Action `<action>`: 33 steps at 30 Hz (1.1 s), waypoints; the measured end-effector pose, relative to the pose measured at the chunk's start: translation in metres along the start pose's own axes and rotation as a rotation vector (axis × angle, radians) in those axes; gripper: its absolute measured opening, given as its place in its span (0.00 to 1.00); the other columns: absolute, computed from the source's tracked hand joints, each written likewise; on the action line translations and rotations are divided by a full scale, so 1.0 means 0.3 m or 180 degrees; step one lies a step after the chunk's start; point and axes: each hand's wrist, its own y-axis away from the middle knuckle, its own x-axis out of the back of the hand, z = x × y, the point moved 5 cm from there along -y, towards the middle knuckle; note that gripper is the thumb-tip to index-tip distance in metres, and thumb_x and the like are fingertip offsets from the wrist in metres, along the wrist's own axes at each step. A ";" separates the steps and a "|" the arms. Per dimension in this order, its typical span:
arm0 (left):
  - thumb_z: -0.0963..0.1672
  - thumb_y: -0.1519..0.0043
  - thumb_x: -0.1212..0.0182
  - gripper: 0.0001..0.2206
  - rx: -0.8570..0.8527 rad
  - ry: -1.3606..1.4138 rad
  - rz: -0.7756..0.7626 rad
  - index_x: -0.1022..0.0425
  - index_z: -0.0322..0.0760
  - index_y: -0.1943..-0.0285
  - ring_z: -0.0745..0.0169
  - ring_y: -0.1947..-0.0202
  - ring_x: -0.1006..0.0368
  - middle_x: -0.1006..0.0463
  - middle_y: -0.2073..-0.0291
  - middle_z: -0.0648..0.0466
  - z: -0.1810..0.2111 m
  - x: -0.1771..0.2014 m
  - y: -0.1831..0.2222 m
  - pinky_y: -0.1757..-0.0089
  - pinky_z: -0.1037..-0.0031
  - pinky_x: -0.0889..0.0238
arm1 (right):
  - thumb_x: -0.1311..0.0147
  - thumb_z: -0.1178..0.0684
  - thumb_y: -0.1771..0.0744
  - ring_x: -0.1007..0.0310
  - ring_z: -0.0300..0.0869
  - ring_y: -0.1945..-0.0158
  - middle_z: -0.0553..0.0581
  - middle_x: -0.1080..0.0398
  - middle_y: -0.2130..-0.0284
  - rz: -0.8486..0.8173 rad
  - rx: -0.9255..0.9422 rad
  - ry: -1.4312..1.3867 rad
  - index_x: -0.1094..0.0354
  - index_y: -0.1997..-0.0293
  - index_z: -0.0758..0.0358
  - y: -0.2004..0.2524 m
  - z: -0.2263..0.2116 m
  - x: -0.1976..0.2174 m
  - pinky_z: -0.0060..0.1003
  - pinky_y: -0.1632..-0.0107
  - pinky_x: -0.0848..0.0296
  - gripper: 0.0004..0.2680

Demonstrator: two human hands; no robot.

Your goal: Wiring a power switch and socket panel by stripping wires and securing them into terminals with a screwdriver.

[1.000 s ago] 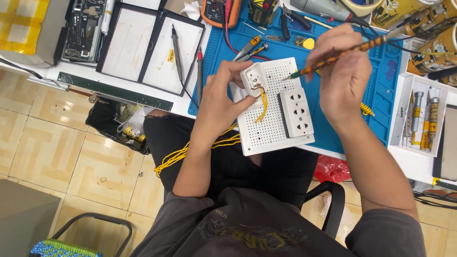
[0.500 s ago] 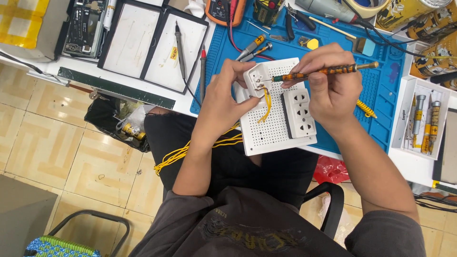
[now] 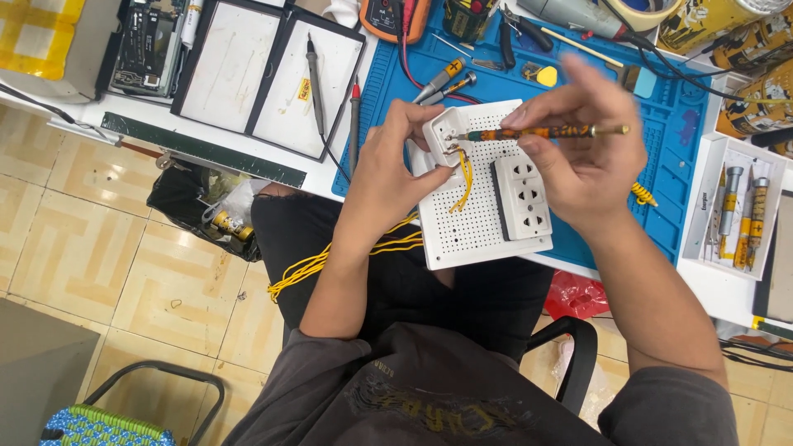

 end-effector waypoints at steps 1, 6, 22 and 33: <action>0.43 0.34 0.24 0.26 -0.0001 -0.0001 0.0007 0.37 0.46 0.33 0.66 0.52 0.21 0.20 0.40 0.60 -0.001 0.000 -0.002 0.45 0.64 0.40 | 0.43 0.60 0.22 0.17 0.59 0.45 0.72 0.25 0.50 -0.0004 0.0005 -0.0002 0.50 0.18 0.64 -0.012 -0.003 -0.003 0.49 0.40 0.12 0.21; 0.44 0.35 0.23 0.26 0.0004 -0.0034 0.0016 0.36 0.45 0.34 0.65 0.51 0.21 0.19 0.41 0.60 0.001 -0.002 0.001 0.46 0.65 0.40 | 0.52 0.74 0.25 0.21 0.76 0.58 0.94 0.31 0.56 0.0118 0.0495 -0.0376 0.62 0.18 0.31 -0.064 -0.072 -0.017 0.63 0.50 0.16 0.34; 0.45 0.35 0.25 0.24 -0.0114 -0.0104 0.0033 0.40 0.42 0.40 0.56 0.41 0.20 0.19 0.36 0.55 0.001 -0.020 -0.005 0.46 0.62 0.35 | 0.46 0.68 0.21 0.14 0.70 0.52 0.82 0.28 0.55 0.0412 0.0290 0.0106 0.52 0.19 0.52 -0.026 -0.038 -0.012 0.56 0.53 0.14 0.22; 0.45 0.36 0.25 0.24 -0.0077 -0.0098 0.0002 0.39 0.42 0.39 0.58 0.46 0.20 0.18 0.40 0.55 -0.006 -0.020 -0.006 0.48 0.63 0.38 | 0.43 0.60 0.25 0.26 0.60 0.54 0.75 0.35 0.55 0.0492 0.0555 -0.0370 0.52 0.23 0.47 -0.027 0.000 -0.035 0.54 0.43 0.18 0.23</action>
